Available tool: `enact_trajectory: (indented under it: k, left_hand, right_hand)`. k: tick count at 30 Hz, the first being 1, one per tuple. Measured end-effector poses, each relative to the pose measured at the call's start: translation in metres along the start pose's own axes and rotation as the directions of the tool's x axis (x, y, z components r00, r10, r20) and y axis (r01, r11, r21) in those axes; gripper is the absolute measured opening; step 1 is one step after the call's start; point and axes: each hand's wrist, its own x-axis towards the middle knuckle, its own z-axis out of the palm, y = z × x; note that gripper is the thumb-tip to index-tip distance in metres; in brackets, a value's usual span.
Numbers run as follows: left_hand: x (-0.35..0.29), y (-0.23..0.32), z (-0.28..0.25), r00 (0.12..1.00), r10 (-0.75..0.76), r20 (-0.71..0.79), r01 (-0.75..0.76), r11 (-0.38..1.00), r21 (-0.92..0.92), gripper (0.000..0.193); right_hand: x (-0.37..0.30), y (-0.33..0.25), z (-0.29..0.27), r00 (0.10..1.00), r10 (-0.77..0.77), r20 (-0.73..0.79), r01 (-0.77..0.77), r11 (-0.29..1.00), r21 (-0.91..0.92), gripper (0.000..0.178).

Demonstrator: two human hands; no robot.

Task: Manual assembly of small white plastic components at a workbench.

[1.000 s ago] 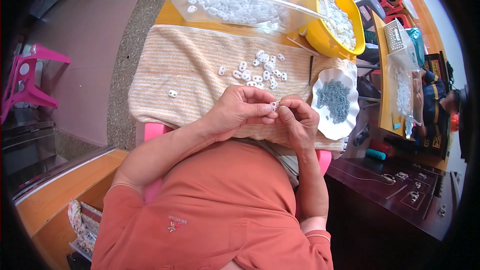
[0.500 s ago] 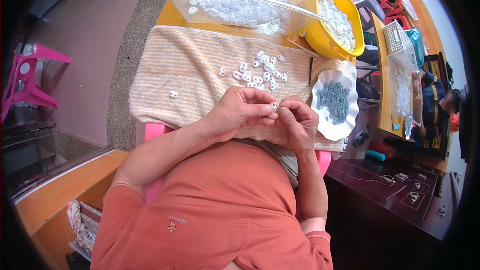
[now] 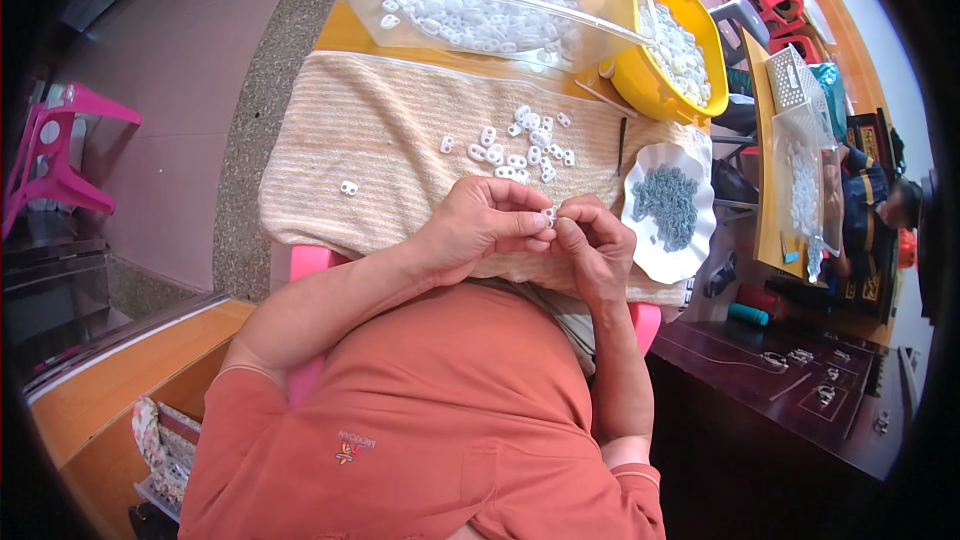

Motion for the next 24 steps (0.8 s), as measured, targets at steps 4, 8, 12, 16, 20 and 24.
enact_trajectory:
  k: [4, 8, 12, 16, 20, 24]
  left_hand:
    - [-0.0015, -0.0007, 0.0008, 0.999, 0.016, -0.036, -0.014, 0.999, 0.038, 0.018]
    - [-0.0011, -0.0030, 0.0000, 0.998, 0.050, -0.044, -0.048, 0.997, 0.064, 0.016]
    - [-0.0012, -0.0041, -0.0004, 0.997, 0.064, -0.043, -0.059, 0.994, 0.094, 0.016]
    - [-0.0001, -0.0058, -0.0037, 0.998, 0.056, -0.036, -0.051, 0.992, 0.118, 0.015]
    - [-0.0010, -0.0060, 0.0001, 0.997, 0.057, -0.056, -0.050, 0.991, 0.124, 0.015]
    - [-0.0028, -0.0044, 0.0022, 0.996, 0.060, -0.061, -0.051, 0.990, 0.133, 0.015]
  right_hand:
    - [0.0001, -0.0026, 0.0025, 0.999, -0.034, -0.013, 0.033, 0.996, -0.088, 0.006]
    - [-0.0001, -0.0004, 0.0031, 0.995, -0.096, -0.009, 0.093, 0.978, -0.184, 0.007]
    - [0.0004, 0.0001, 0.0036, 0.988, -0.153, 0.000, 0.149, 0.963, -0.226, 0.008]
    - [-0.0007, 0.0006, 0.0014, 0.991, -0.135, -0.015, 0.130, 0.972, -0.194, 0.008]
    - [-0.0011, 0.0046, -0.0046, 0.995, -0.102, 0.000, 0.099, 0.970, -0.224, 0.009]
    - [0.0000, 0.0016, -0.0038, 0.998, -0.062, 0.000, 0.061, 0.980, -0.188, 0.009]
